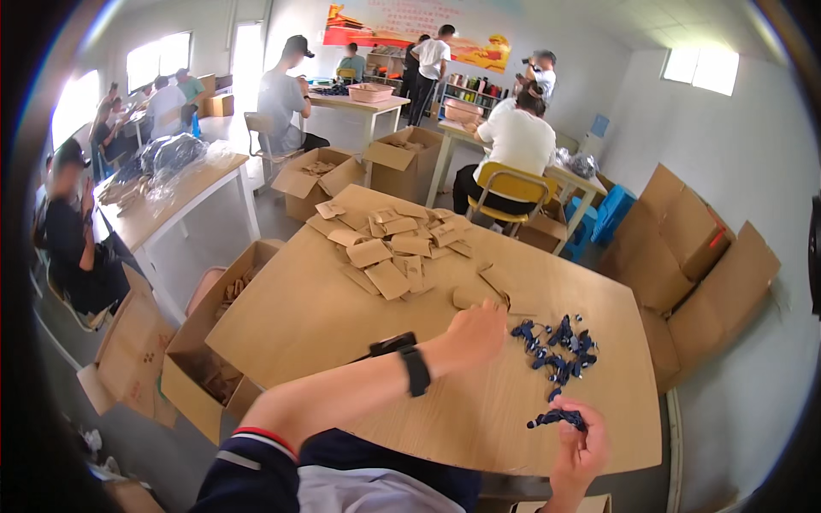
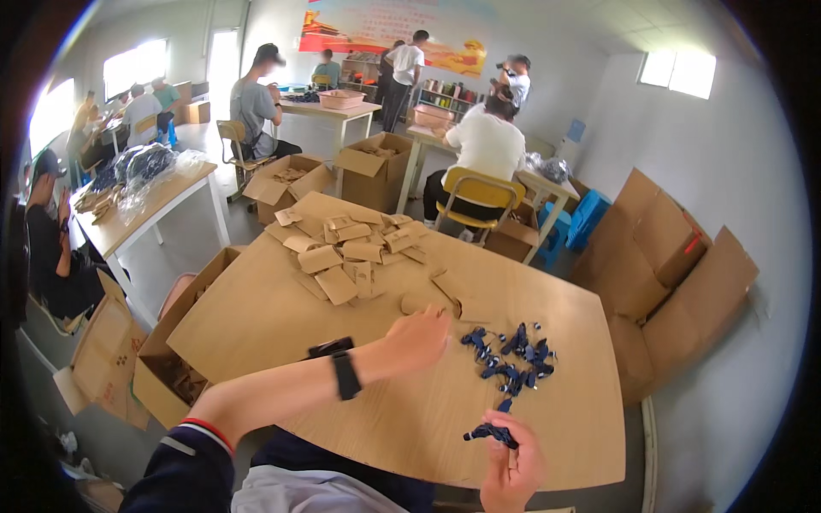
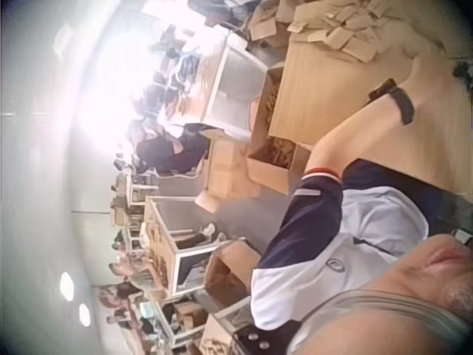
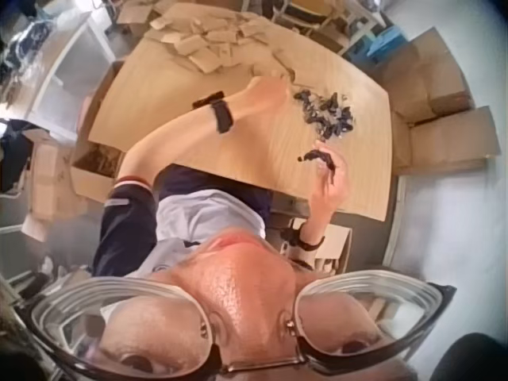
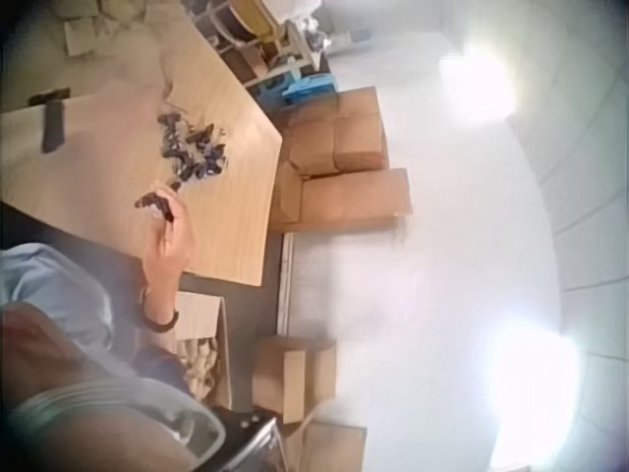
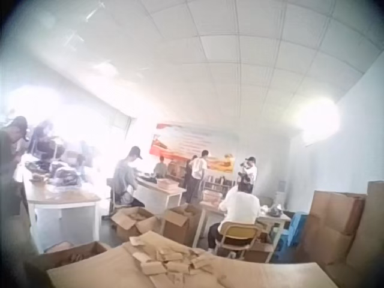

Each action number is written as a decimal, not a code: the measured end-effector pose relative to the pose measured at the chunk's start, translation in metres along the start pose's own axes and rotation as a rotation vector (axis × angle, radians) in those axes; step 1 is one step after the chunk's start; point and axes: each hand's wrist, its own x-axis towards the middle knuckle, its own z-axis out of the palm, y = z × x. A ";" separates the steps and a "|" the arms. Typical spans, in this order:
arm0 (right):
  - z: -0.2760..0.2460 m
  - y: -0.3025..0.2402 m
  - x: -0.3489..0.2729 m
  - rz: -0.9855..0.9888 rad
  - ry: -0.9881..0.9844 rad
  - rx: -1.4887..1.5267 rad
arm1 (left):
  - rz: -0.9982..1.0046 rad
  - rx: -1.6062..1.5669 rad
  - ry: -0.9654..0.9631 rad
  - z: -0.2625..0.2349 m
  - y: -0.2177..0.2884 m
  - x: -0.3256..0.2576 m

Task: Packing electronic components into cardboard sleeves and then into a box.

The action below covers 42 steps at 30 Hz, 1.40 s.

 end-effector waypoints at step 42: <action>0.053 -0.058 0.032 -0.212 -0.162 0.283 | 0.296 -1.301 -0.032 0.010 0.034 -0.183</action>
